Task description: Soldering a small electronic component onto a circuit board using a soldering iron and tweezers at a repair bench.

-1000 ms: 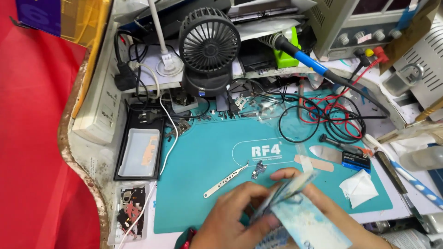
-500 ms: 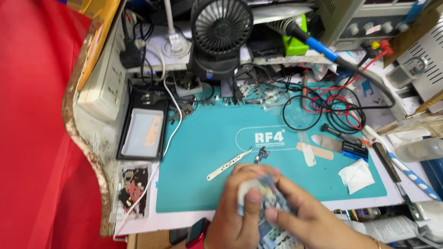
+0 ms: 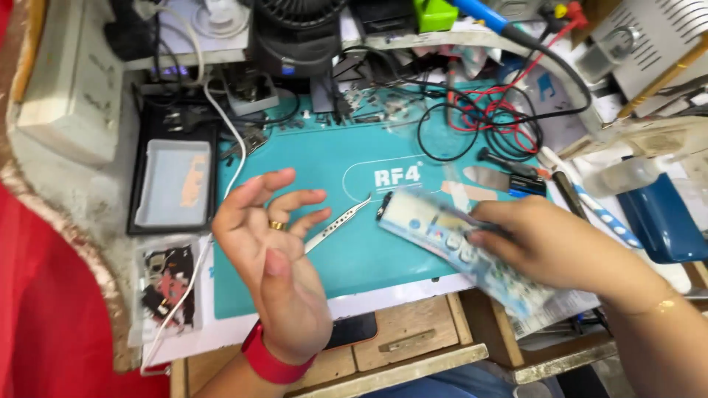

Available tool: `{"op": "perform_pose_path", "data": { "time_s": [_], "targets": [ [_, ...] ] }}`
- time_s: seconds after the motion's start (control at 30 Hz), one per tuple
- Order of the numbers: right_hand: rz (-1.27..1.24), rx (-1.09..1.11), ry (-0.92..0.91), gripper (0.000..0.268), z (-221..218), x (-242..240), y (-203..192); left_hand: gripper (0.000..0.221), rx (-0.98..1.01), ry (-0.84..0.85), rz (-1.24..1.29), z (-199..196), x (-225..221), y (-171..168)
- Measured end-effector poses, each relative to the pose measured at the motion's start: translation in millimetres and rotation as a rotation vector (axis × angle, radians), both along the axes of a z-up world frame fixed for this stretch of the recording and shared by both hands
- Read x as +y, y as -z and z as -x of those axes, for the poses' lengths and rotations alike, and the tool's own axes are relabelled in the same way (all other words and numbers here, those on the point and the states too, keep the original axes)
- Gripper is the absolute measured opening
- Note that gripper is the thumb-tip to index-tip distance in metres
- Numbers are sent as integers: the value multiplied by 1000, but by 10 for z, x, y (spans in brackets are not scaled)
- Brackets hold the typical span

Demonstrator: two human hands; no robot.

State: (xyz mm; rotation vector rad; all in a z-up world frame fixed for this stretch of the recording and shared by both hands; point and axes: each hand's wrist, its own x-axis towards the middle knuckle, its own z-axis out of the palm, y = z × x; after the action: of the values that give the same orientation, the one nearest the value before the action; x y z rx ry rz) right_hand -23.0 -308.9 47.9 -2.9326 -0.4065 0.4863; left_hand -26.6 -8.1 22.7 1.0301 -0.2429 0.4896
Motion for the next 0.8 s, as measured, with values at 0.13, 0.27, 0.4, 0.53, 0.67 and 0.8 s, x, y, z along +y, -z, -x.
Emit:
{"op": "perform_pose_path", "data": {
  "time_s": [0.13, 0.27, 0.4, 0.53, 0.67, 0.8],
  "targets": [
    [-513, 26, 119, 6, 151, -272, -24, 59, 74, -13, -66, 69, 27, 18],
    [-439, -38, 135, 34, 464, -783, -117, 55, 101, -12, -141, 10, 12, 33],
    [-487, 238, 9, 45, 784, -1207, 67, 49, 90, -37, -192, -8, 6, 56],
    [403, 464, 416, 24, 740, -851, 73, 46, 117, -73, -244, -85, 11, 62],
    [384, 459, 563, 29, 810, -710, 137, 42, 155, -88, -314, -71, 36, 25],
    [276, 434, 581, 29, 792, -613, 421, 36, 205, -92, -381, -118, 31, 15]
  ]
}}
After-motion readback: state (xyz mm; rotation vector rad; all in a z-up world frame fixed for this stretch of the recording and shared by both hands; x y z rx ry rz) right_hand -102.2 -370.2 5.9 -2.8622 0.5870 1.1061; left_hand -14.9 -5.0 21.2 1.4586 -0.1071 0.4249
